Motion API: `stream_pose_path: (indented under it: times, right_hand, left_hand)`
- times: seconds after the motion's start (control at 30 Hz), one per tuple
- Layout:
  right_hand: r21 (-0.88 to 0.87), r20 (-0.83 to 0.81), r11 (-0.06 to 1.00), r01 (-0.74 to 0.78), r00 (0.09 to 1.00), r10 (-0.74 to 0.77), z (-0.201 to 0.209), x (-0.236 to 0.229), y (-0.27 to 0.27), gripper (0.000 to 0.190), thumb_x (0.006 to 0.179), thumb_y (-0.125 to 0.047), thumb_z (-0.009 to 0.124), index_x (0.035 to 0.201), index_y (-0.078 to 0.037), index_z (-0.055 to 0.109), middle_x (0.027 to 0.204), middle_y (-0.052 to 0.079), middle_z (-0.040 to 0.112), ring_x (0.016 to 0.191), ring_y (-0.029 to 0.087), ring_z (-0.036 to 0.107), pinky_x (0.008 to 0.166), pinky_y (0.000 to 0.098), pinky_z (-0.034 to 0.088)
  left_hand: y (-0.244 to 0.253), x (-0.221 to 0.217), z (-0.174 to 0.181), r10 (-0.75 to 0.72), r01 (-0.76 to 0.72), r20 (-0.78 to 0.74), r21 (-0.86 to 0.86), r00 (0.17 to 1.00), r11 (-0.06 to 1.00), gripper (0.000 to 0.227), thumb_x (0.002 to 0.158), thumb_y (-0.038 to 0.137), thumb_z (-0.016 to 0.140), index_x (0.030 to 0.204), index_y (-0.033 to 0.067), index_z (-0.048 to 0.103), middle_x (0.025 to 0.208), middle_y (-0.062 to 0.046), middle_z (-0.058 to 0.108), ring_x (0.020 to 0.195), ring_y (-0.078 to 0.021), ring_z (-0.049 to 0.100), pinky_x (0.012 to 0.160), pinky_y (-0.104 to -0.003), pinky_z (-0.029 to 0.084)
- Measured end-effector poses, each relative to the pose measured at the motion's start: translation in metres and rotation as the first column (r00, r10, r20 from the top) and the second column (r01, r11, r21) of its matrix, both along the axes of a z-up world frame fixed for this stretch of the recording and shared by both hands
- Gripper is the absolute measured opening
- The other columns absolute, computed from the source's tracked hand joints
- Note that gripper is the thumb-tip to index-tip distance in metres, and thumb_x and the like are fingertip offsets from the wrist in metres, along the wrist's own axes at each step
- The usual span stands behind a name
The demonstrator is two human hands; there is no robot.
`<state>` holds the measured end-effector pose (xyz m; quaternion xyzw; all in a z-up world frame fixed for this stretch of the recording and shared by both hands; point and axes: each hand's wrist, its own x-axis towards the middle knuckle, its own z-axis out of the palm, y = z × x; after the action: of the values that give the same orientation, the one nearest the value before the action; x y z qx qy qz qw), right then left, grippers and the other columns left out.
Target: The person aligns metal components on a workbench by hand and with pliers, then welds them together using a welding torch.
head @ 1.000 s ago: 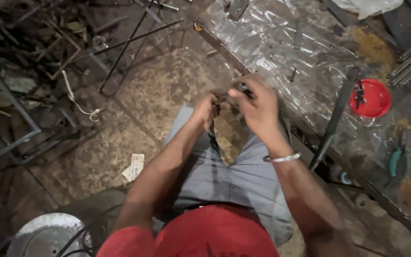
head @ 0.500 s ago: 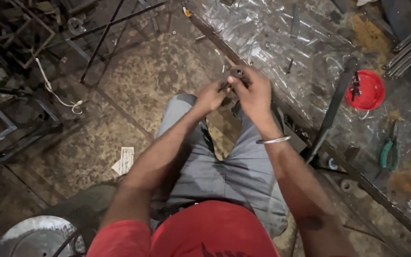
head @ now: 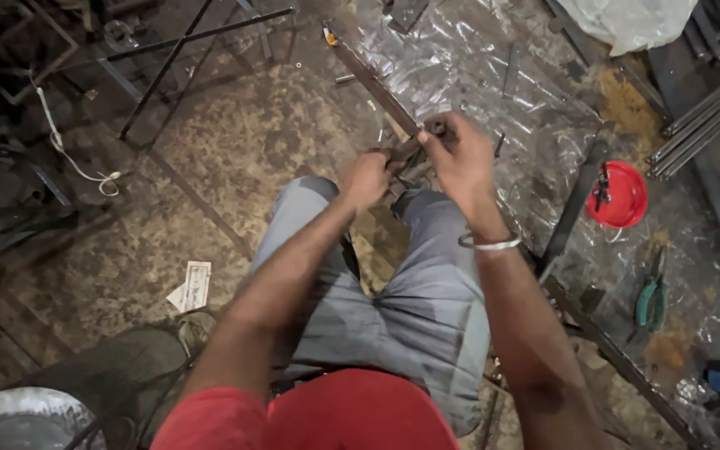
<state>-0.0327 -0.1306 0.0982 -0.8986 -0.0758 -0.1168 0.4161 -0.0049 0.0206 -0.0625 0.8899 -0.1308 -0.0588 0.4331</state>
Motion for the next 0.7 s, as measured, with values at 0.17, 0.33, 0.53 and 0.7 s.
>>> stream_pose_path:
  times: [0.17,0.33,0.53,0.7]
  right_hand:
    - [-0.124,0.014,0.988,0.089,0.996,-0.088,0.004,0.0,0.004,0.018,0.094,-0.011,0.079,0.109,-0.003,0.072,0.091,0.015,0.072,0.075,0.022,0.069,0.068,0.0339,0.053]
    - [-0.005,-0.036,0.998,0.059,0.998,-0.059,0.002,0.005,0.002,0.019,0.093,-0.011,0.077,0.108,-0.003,0.07,0.092,0.012,0.075,0.078,0.018,0.075,0.069,0.031,0.057]
    - [-0.083,0.053,0.996,0.039,0.998,-0.035,0.003,0.003,-0.001,0.018,0.093,-0.01,0.079,0.108,-0.003,0.07,0.094,0.014,0.074,0.084,0.019,0.075,0.072,0.0311,0.058]
    - [-0.051,0.05,0.999,-0.005,0.999,0.008,0.005,0.005,-0.003,0.018,0.097,-0.01,0.077,0.111,-0.002,0.069,0.096,0.014,0.074,0.083,0.019,0.075,0.072,0.0305,0.058]
  left_hand:
    - [-0.001,-0.001,-0.005,0.008,-0.003,0.069,-0.071,0.998,0.997,0.029,0.095,0.028,0.066,0.115,0.0084,0.07,0.11,-0.025,0.069,0.102,-0.0448,0.064,0.084,-0.053,0.051]
    - [-0.014,0.009,-0.012,-0.023,0.046,0.198,-0.111,0.98,0.993,0.035,0.1,0.027,0.07,0.123,0.003,0.061,0.12,-0.024,0.066,0.114,-0.0433,0.062,0.097,-0.051,0.05]
    - [-0.022,0.015,-0.011,-0.105,0.133,0.089,-0.423,0.991,0.896,0.031,0.097,0.013,0.066,0.128,0.0077,0.066,0.12,-0.022,0.07,0.114,-0.0409,0.067,0.094,-0.045,0.053]
    - [-0.022,0.01,-0.014,-0.053,0.078,0.069,-0.454,0.996,0.888,0.034,0.096,0.013,0.065,0.13,0.0073,0.064,0.119,-0.022,0.07,0.114,-0.0401,0.067,0.092,-0.045,0.053]
